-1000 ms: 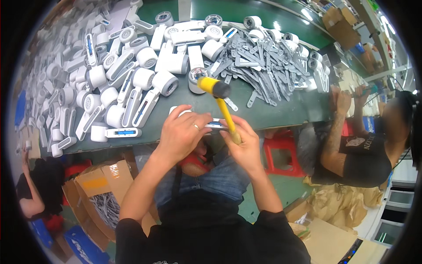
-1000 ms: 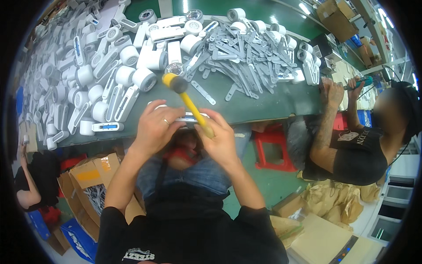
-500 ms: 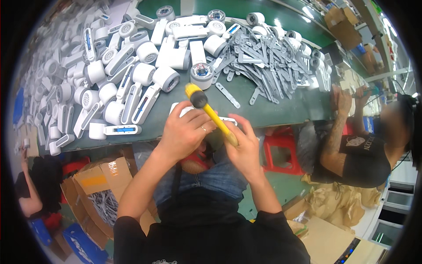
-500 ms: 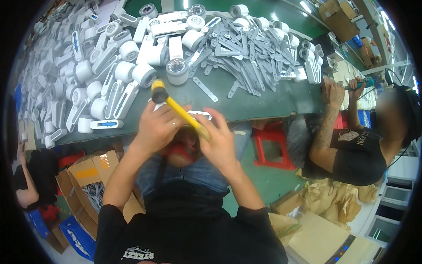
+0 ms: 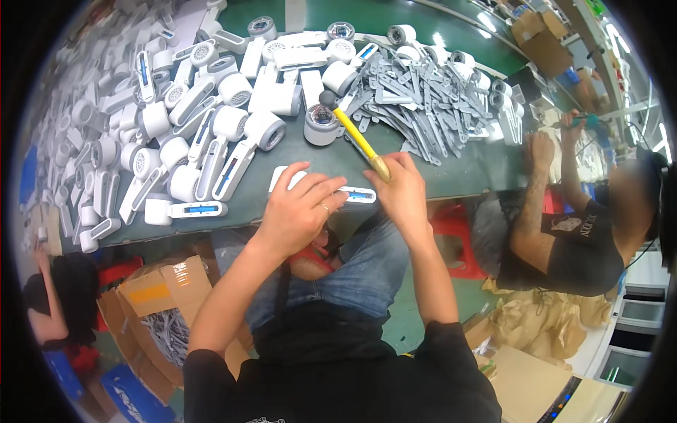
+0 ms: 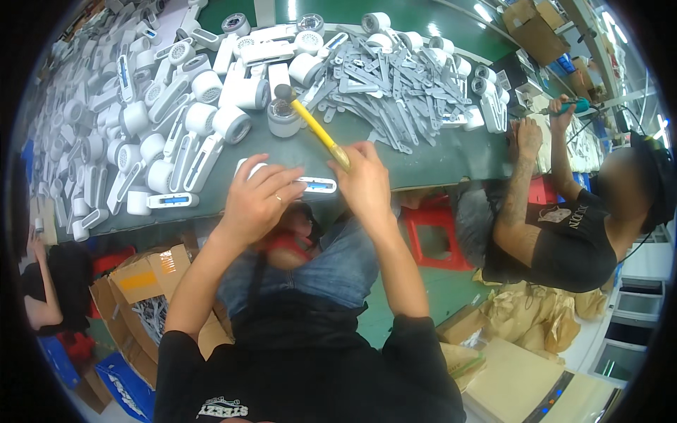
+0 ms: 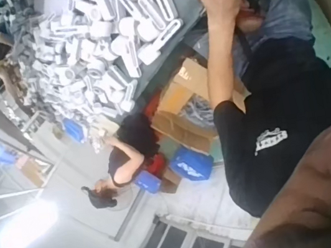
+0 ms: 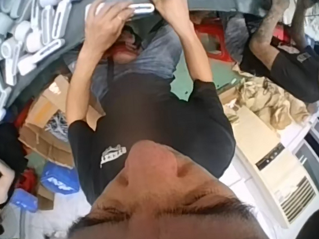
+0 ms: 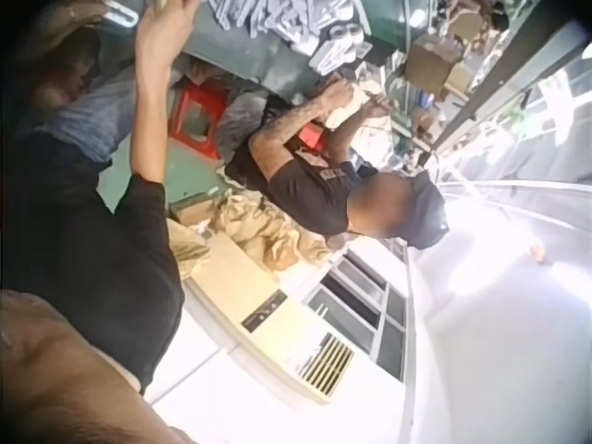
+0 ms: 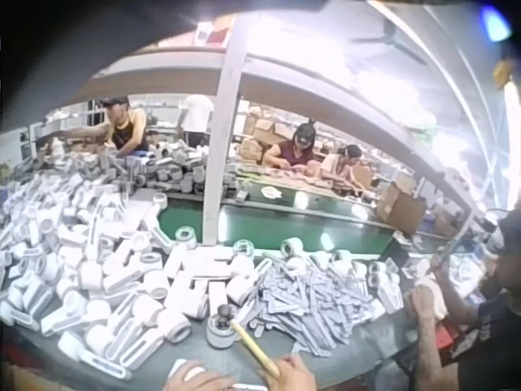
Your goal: Assembling handheld fans using a hammer at a factory workstation.
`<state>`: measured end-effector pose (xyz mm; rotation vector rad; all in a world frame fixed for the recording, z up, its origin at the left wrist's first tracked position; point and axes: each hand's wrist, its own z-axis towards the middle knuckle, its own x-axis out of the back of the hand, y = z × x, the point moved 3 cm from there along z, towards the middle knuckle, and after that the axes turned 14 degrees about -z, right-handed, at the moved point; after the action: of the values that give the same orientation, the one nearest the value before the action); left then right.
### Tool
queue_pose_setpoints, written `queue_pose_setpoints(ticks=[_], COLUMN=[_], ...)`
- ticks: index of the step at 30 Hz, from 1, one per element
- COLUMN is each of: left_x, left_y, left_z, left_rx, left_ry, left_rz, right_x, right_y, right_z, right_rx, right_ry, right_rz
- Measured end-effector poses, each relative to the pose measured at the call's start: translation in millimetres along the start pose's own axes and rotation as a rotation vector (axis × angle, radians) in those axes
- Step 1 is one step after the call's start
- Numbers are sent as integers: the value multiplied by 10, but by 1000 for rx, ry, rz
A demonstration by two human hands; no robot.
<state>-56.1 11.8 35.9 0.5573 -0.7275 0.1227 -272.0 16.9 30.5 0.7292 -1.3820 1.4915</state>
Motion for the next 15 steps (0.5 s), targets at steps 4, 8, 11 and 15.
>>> queue_pose_setpoints(ticks=[4, 8, 11, 15], left_x=[12, 17, 40, 341], left_y=[-20, -5, -61, -45], left_z=[-9, -1, -1, 68], left_rx=[14, 69, 95, 178], left_ry=[7, 1, -61, 28], left_rz=[-47, -74, -92, -112], right_x=[-33, 218, 448, 544], right_y=[109, 175, 102, -8], right_z=[3, -133, -313, -406], right_rx=[5, -147, -348, -250], right_ry=[46, 44, -76, -270], right_rz=[-32, 190, 500, 660])
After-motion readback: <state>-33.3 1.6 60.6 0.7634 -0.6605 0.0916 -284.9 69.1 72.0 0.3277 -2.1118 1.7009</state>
